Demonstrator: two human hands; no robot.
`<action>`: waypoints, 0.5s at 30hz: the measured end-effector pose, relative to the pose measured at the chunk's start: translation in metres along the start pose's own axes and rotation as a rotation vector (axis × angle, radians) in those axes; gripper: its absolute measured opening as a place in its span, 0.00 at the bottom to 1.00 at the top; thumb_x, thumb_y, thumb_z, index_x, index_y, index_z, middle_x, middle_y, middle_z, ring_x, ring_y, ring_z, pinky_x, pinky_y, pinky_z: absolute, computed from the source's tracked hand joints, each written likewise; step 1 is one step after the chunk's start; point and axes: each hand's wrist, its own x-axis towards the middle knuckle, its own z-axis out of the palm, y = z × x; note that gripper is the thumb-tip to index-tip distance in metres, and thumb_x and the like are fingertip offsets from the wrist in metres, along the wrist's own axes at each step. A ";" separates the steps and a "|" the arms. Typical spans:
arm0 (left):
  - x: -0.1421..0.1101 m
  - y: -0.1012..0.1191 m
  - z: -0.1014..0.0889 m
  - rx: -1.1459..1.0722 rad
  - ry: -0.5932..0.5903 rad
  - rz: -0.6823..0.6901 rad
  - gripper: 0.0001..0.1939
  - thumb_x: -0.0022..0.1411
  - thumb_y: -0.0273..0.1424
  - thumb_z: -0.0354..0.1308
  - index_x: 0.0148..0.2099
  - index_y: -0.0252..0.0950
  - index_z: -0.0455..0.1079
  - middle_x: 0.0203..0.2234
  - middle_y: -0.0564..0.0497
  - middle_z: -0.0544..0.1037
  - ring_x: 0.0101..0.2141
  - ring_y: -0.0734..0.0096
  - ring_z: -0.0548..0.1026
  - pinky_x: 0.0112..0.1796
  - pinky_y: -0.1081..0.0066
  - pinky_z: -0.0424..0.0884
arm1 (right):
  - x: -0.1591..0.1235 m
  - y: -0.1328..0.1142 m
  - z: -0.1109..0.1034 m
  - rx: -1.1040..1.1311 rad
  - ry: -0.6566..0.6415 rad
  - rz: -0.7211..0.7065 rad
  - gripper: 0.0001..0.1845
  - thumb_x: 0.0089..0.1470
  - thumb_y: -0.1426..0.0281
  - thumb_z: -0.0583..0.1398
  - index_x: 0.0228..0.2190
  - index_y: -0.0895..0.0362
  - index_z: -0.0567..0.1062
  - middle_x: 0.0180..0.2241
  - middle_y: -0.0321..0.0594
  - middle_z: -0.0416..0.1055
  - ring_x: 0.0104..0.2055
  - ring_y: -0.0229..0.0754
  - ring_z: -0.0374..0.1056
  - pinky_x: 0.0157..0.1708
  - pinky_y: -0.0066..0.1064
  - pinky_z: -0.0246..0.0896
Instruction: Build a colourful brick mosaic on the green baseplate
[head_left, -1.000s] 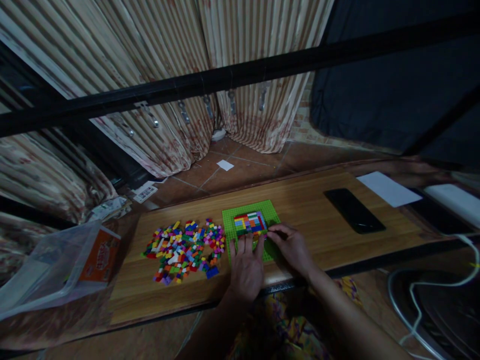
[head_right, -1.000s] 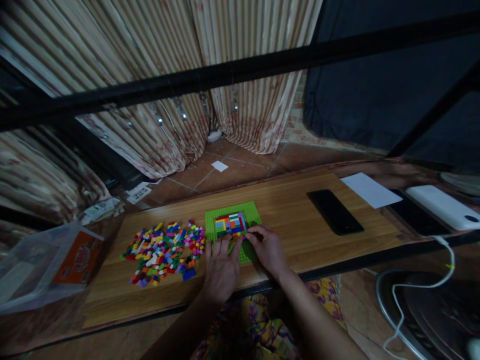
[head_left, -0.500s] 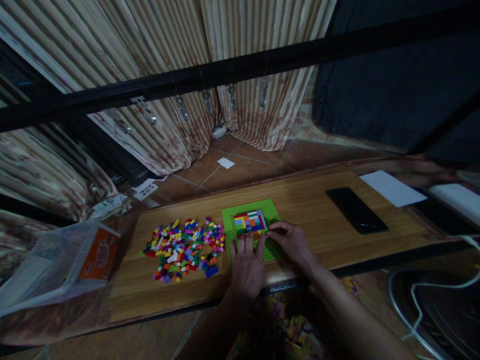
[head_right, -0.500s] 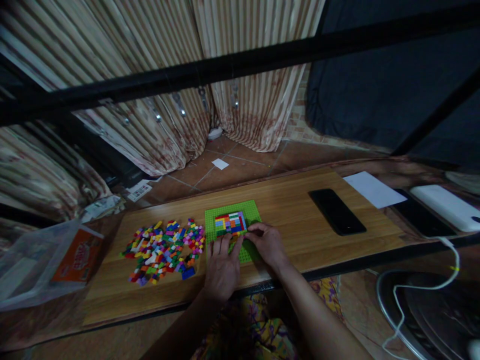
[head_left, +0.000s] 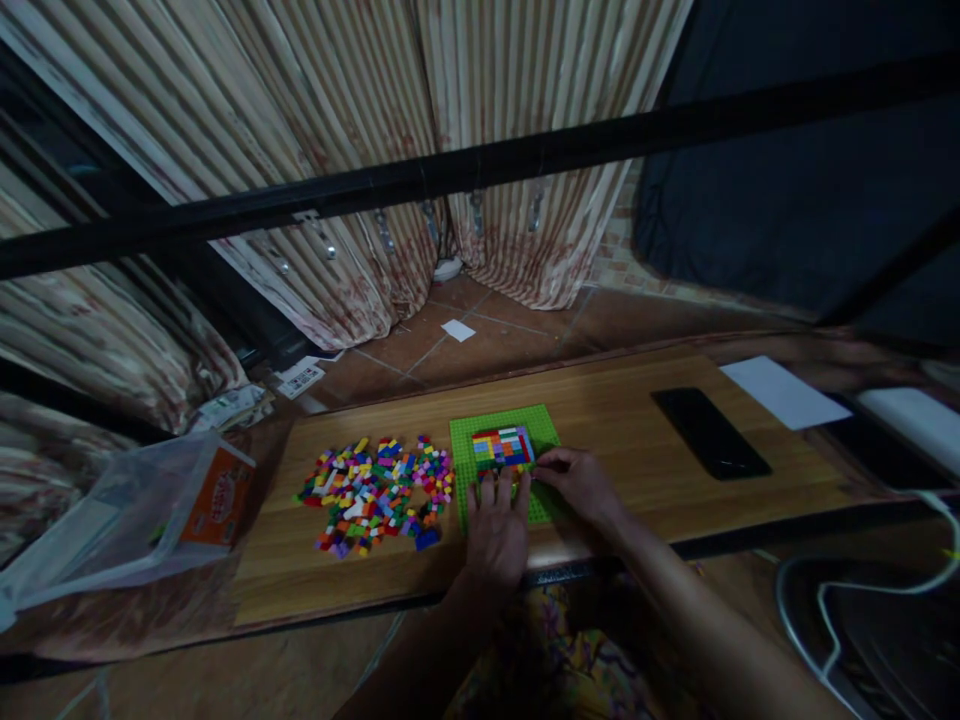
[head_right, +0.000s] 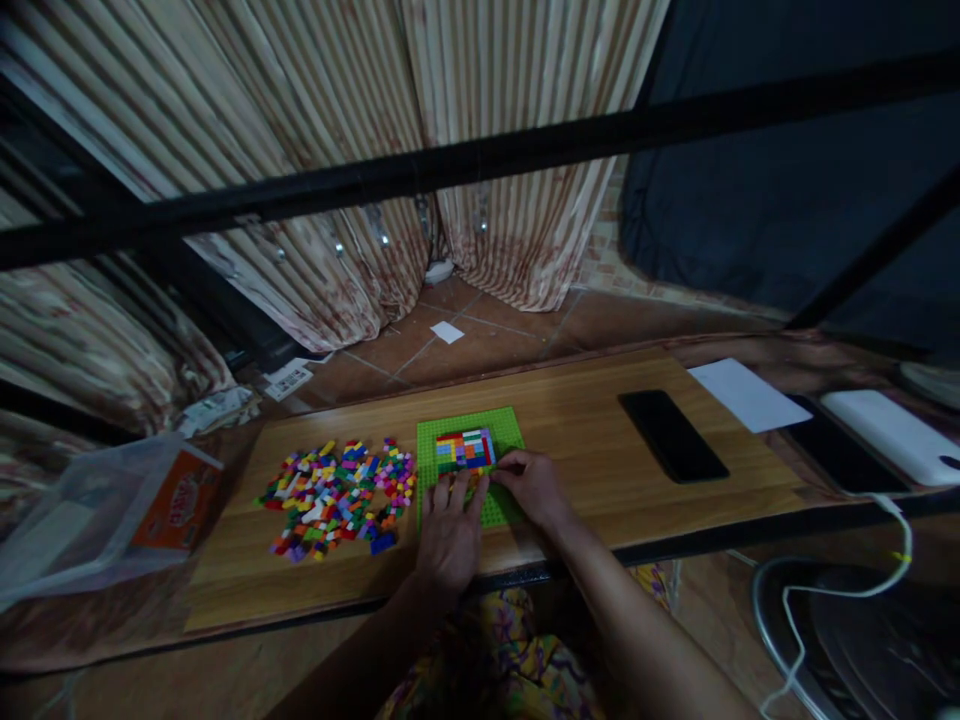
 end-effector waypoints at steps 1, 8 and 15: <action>-0.001 0.000 -0.002 -0.009 0.011 0.002 0.24 0.63 0.26 0.47 0.61 0.42 0.60 0.57 0.45 0.66 0.54 0.50 0.62 0.52 0.45 0.61 | 0.000 0.000 -0.001 0.019 -0.003 -0.008 0.11 0.35 0.62 0.68 0.23 0.56 0.79 0.24 0.36 0.76 0.27 0.40 0.69 0.31 0.31 0.62; -0.025 -0.022 -0.023 -0.154 0.179 -0.036 0.30 0.61 0.22 0.47 0.64 0.38 0.53 0.56 0.43 0.67 0.54 0.55 0.63 0.55 0.48 0.58 | -0.009 0.010 -0.015 0.189 0.128 -0.018 0.24 0.40 0.49 0.64 0.27 0.59 0.78 0.24 0.40 0.75 0.27 0.40 0.69 0.30 0.32 0.64; -0.085 -0.071 -0.020 -0.211 0.380 -0.211 0.23 0.63 0.24 0.49 0.60 0.34 0.59 0.52 0.41 0.69 0.52 0.57 0.66 0.52 0.55 0.64 | -0.035 0.003 -0.016 0.250 0.297 0.008 0.22 0.37 0.51 0.67 0.26 0.58 0.77 0.23 0.39 0.74 0.26 0.40 0.68 0.28 0.31 0.63</action>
